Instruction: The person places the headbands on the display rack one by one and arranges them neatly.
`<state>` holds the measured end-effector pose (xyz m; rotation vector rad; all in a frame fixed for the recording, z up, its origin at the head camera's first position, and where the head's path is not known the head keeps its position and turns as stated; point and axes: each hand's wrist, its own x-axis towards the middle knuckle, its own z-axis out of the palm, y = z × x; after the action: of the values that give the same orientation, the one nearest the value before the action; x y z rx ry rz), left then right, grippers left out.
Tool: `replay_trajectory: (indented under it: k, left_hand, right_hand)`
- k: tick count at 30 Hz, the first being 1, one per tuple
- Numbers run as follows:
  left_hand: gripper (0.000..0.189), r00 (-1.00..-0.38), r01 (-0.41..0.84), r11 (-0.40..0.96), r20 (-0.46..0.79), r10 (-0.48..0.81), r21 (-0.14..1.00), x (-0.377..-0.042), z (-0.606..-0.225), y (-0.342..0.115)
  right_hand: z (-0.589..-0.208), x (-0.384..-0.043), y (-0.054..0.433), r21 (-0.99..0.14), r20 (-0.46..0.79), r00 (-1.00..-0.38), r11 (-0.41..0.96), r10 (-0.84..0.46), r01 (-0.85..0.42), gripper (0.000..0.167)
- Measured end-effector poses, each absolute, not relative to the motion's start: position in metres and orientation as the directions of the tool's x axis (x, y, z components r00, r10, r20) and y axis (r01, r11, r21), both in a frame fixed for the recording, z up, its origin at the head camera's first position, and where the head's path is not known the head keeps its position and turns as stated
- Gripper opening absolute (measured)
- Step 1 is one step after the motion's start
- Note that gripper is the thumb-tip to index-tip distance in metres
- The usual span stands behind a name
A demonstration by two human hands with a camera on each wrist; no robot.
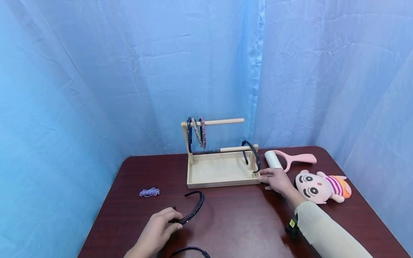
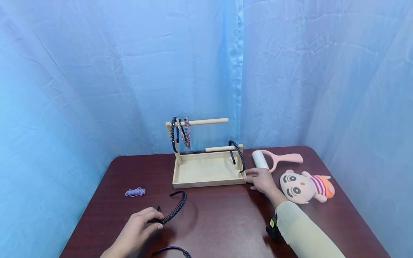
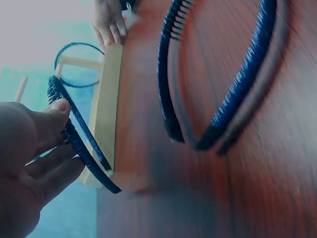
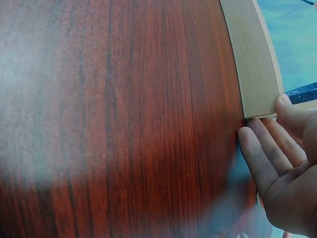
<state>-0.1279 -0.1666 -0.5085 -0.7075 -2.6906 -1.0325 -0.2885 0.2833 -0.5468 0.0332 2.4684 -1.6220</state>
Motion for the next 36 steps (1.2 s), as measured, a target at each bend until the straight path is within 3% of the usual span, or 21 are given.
replay_trajectory:
  k: [8, 16, 36]
  left_hand:
    - [0.02, -0.843, 0.537, 0.566, 0.401, 0.358, 0.625, -0.13, -0.493, -0.149]
    - [0.02, -0.883, 0.46, 0.472, 0.336, 0.327, 0.752, -0.142, -0.479, -0.126]
    - [0.015, -0.909, 0.404, 0.333, 0.331, 0.254, 0.852, -0.222, -0.454, -0.043]
  right_hand:
    - [-0.55, -0.29, 0.286, -0.914, -0.151, -0.985, 0.391, -0.085, 0.106, 0.04]
    - [-0.548, -0.292, 0.285, -0.903, -0.181, -0.98, 0.408, -0.078, 0.135, 0.039]
    - [-0.547, -0.292, 0.285, -0.897, -0.184, -0.98, 0.42, -0.078, 0.135, 0.041]
